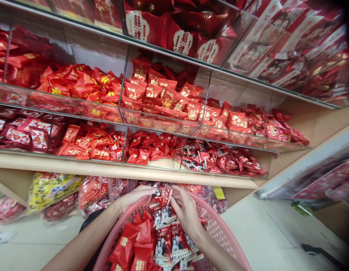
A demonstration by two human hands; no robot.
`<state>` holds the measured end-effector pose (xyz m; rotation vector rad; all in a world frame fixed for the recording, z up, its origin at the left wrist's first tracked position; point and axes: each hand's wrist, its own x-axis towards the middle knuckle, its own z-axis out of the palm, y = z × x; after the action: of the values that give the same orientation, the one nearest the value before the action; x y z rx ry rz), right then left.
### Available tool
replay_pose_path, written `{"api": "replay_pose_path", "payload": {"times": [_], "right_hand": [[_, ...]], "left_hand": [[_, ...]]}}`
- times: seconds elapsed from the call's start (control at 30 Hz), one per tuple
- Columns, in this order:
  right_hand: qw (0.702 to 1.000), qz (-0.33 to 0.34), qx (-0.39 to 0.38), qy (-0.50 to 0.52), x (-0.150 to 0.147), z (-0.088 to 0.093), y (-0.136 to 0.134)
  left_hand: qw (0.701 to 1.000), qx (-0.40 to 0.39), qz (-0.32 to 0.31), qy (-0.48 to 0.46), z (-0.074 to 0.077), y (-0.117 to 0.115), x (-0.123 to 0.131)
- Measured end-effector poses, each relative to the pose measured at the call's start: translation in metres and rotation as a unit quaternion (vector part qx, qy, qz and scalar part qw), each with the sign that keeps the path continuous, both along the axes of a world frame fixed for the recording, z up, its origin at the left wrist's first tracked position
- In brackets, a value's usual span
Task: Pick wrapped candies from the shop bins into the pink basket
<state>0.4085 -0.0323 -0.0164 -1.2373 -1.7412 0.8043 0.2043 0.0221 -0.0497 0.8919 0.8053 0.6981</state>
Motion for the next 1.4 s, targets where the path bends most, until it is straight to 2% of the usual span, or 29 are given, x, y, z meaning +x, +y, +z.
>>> {"api": "replay_pose_path", "payload": {"times": [0.07, 0.17, 0.23, 0.33, 0.47, 0.6, 0.83, 0.9, 1.03, 1.13, 1.27, 1.33, 1.4], "right_hand": [[0.983, -0.043, -0.1, 0.147, -0.009, 0.003, -0.002], [0.927, -0.067, -0.211, 0.303, -0.019, 0.008, -0.007], [0.904, -0.066, -0.255, 0.337, -0.022, 0.01, -0.01], [0.895, -0.054, -0.288, 0.335, -0.022, 0.007, -0.011], [0.908, -0.068, -0.262, 0.319, -0.02, 0.0, -0.005], [0.925, -0.084, -0.241, 0.28, -0.016, -0.001, 0.002], [0.959, -0.046, -0.204, 0.189, -0.002, 0.002, 0.017], [0.959, -0.038, -0.204, 0.192, -0.001, 0.003, 0.022], [0.938, -0.017, -0.229, 0.262, -0.005, 0.005, 0.022], [0.934, -0.013, -0.221, 0.281, -0.001, 0.016, 0.018], [0.947, -0.049, -0.15, 0.278, 0.032, 0.047, 0.016], [0.936, -0.071, -0.151, 0.31, 0.055, 0.061, 0.012], [0.911, -0.081, -0.185, 0.36, 0.074, 0.066, 0.006]], "left_hand": [[1.0, 0.012, 0.004, 0.021, -0.004, 0.001, 0.0], [0.998, 0.043, -0.005, 0.049, -0.003, 0.0, -0.001], [0.996, 0.06, -0.013, 0.064, -0.001, -0.001, -0.001], [0.994, 0.084, -0.029, 0.067, 0.0, 0.0, -0.001], [0.99, 0.112, -0.072, 0.052, -0.004, 0.005, -0.002], [0.976, 0.166, -0.107, 0.088, -0.003, 0.008, -0.002], [0.972, 0.194, -0.113, 0.068, -0.003, 0.008, -0.001], [0.972, 0.196, -0.109, 0.066, -0.005, 0.009, -0.001], [0.973, 0.199, -0.093, 0.073, -0.009, 0.01, -0.001], [0.975, 0.187, -0.09, 0.075, -0.008, 0.009, -0.002], [0.971, 0.197, -0.109, 0.077, -0.001, 0.008, -0.005], [0.969, 0.202, -0.115, 0.078, 0.001, 0.008, -0.006], [0.969, 0.206, -0.114, 0.078, 0.002, 0.008, -0.006]]}}
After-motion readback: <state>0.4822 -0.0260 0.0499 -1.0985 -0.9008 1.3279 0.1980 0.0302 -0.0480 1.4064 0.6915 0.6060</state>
